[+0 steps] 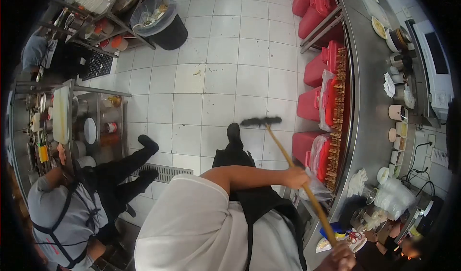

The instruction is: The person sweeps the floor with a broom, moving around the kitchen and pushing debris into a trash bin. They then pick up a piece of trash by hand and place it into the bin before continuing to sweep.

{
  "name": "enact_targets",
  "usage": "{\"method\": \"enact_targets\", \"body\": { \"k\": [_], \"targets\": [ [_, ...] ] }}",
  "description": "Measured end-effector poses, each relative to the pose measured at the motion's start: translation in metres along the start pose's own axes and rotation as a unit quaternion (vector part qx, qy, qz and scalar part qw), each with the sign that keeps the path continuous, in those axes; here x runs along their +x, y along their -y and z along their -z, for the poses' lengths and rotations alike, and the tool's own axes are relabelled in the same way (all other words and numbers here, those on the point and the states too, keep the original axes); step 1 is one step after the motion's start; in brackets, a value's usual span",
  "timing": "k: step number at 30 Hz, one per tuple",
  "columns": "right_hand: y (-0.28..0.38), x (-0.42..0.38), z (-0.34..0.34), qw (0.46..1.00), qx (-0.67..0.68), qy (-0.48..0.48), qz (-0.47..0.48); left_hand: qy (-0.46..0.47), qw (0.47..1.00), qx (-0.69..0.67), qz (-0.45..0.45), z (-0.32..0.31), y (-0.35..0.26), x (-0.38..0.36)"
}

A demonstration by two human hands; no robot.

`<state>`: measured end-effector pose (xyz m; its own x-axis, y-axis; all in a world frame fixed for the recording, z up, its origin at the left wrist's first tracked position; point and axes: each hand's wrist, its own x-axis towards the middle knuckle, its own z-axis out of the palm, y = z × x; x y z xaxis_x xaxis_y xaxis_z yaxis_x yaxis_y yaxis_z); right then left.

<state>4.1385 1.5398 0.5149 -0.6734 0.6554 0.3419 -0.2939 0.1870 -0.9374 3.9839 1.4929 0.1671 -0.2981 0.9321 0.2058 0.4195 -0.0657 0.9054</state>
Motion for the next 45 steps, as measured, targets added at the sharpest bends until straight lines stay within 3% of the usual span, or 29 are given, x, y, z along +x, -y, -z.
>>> {"method": "enact_targets", "body": {
  "k": [1, 8, 9, 12, 13, 14, 16, 19, 22, 26, 28, 29, 30, 31, 32, 33, 35, 37, 40, 43, 44, 45],
  "targets": [
    [0.006, -0.001, 0.012, 0.990, -0.024, 0.134, -0.033, 0.016, 0.999, -0.035, -0.001, -0.016, 0.001, -0.009],
    [0.013, -0.069, 0.032, 0.986, 0.004, 0.167, -0.013, -0.070, 0.996, -0.012, -0.051, -0.071, -0.016, -0.053],
    [0.006, -0.082, 0.042, 0.983, 0.010, 0.181, -0.018, -0.046, 0.999, 0.005, -0.026, -0.079, -0.011, -0.062],
    [-0.023, -0.125, 0.069, 0.972, 0.024, 0.229, -0.037, -0.032, 0.996, 0.053, -0.067, -0.077, 0.017, -0.090],
    [-0.039, -0.137, 0.069, 0.974, 0.080, 0.211, 0.005, -0.001, 0.997, 0.064, -0.037, -0.073, 0.028, -0.100],
    [-0.035, -0.144, 0.060, 0.981, 0.058, 0.182, -0.024, -0.006, 0.999, 0.031, -0.002, -0.061, 0.025, -0.106],
    [-0.034, -0.149, 0.076, 0.975, 0.021, 0.215, -0.049, -0.013, 0.997, 0.073, 0.033, -0.061, 0.020, -0.110],
    [-0.027, -0.182, 0.088, 0.999, 0.029, 0.017, -0.018, -0.035, 0.997, 0.074, -0.004, -0.096, 0.004, -0.104],
    [-0.010, -0.199, 0.109, 1.000, 0.023, -0.012, -0.008, -0.034, 0.997, 0.066, -0.027, -0.132, -0.030, -0.107],
    [-0.015, -0.202, 0.113, 0.999, 0.045, -0.012, 0.002, 0.017, 0.996, 0.091, -0.003, -0.144, -0.007, -0.114],
    [-0.052, -0.200, 0.107, 0.998, 0.038, 0.034, -0.030, 0.028, 0.993, 0.114, 0.001, -0.127, 0.043, -0.107],
    [-0.091, -0.212, 0.109, 0.994, -0.018, -0.046, -0.093, 0.013, 0.982, 0.189, 0.020, -0.104, 0.061, -0.098],
    [-0.110, -0.205, 0.097, 0.990, -0.050, -0.057, -0.118, -0.004, 0.969, 0.243, 0.043, -0.079, 0.082, -0.089],
    [-0.128, -0.197, 0.084, 0.984, -0.080, -0.066, -0.144, -0.089, 0.960, 0.262, 0.045, -0.059, 0.108, -0.085],
    [-0.132, -0.168, 0.053, 0.988, -0.083, -0.003, -0.131, -0.083, 0.936, 0.314, 0.134, -0.028, 0.108, -0.076],
    [-0.131, -0.146, 0.035, 0.996, -0.052, 0.024, -0.070, -0.157, 0.925, 0.322, 0.129, -0.001, 0.109, -0.068],
    [-0.117, -0.108, 0.005, 0.995, 0.024, 0.083, 0.047, -0.214, 0.927, 0.292, 0.101, 0.049, 0.073, -0.053],
    [-0.063, -0.081, -0.004, 0.996, 0.001, 0.073, 0.046, -0.270, 0.932, 0.242, 0.028, 0.075, 0.022, -0.047],
    [-0.010, -0.061, -0.033, 0.995, 0.014, 0.098, 0.034, -0.290, 0.926, 0.236, 0.051, 0.080, -0.033, -0.066],
    [-0.025, -0.043, -0.063, 0.989, 0.013, 0.151, 0.001, -0.295, 0.930, 0.183, 0.121, 0.081, -0.070, -0.108],
    [-0.055, -0.041, -0.070, 0.991, -0.012, 0.126, -0.053, -0.325, 0.925, 0.149, 0.131, 0.083, -0.079, -0.123],
    [-0.092, -0.043, -0.086, 0.992, -0.027, 0.121, -0.026, -0.354, 0.918, 0.114, 0.139, 0.086, -0.086, -0.138]
  ]
}}
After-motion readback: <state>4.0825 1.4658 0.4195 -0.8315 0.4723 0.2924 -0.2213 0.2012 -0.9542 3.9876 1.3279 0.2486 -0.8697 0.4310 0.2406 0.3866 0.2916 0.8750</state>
